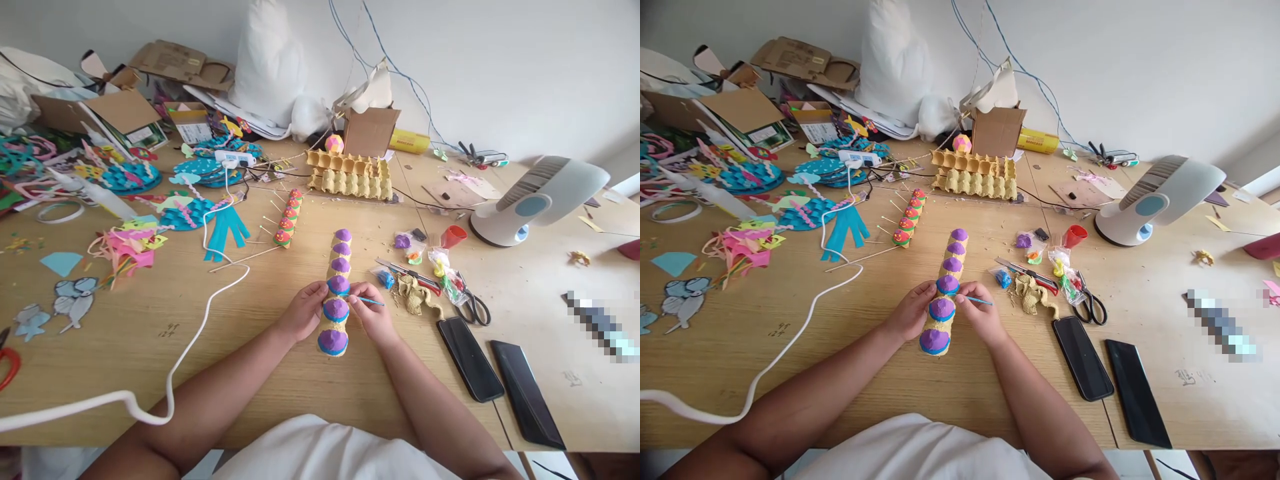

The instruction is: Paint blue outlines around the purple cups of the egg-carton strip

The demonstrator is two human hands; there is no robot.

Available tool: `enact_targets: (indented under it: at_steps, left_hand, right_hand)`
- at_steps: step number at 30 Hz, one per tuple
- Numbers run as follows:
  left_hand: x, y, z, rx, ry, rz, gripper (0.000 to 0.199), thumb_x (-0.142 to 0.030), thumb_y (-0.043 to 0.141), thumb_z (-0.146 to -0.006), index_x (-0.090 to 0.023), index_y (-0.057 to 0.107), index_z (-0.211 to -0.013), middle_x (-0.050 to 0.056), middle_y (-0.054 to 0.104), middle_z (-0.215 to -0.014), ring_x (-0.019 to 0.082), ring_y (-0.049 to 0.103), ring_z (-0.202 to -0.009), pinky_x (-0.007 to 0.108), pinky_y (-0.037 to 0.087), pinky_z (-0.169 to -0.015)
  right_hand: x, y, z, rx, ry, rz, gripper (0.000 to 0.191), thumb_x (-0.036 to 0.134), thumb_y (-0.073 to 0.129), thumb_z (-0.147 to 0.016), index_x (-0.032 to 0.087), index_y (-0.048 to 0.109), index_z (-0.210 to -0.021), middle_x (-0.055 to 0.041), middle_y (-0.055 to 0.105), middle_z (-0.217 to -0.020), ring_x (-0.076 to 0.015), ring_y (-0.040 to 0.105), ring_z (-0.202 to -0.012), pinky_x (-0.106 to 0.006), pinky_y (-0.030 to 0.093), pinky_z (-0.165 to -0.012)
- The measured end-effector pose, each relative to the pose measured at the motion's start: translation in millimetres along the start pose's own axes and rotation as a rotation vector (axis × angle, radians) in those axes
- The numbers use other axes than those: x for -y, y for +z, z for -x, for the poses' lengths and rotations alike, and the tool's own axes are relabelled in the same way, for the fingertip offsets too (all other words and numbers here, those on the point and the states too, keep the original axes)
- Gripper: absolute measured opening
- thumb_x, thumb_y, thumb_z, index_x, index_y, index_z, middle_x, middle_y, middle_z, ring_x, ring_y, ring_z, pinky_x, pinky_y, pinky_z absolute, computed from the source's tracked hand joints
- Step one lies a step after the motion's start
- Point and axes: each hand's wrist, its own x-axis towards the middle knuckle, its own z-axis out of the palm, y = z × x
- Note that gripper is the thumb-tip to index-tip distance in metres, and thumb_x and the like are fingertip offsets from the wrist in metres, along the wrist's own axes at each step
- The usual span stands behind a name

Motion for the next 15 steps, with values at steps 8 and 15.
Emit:
enact_targets:
  at_steps: [8,15]
  left_hand:
    - [0.2,3.4,-1.9,0.0,-0.01,0.012,0.035,-0.044,0.096,-0.073,-0.015,0.079,-0.084,0.004,0.076,-0.079,0.016,0.065,-0.071,0.028,0.052,-0.069]
    - [-1.9,4.5,-0.3,-0.034,-0.025,0.014,0.035,-0.043,0.097,-0.071,-0.015,0.078,-0.079,0.003,0.075,-0.078,0.015,0.064,-0.071,0.027,0.051,-0.069]
  right_hand:
    - [-3.5,-0.9,0.1,-0.028,0.004,0.008,0.028,0.05,0.087,-0.082,0.025,0.072,-0.084,-0.002,0.073,-0.091,-0.0186,0.064,-0.085,-0.033,0.053,-0.083]
    - [-3.6,-0.3,0.6,-0.044,0.011,0.027,0.027,0.05,0.087,-0.082,0.027,0.073,-0.084,-0.0018,0.072,-0.089,-0.0194,0.064,-0.085,-0.034,0.054,-0.081]
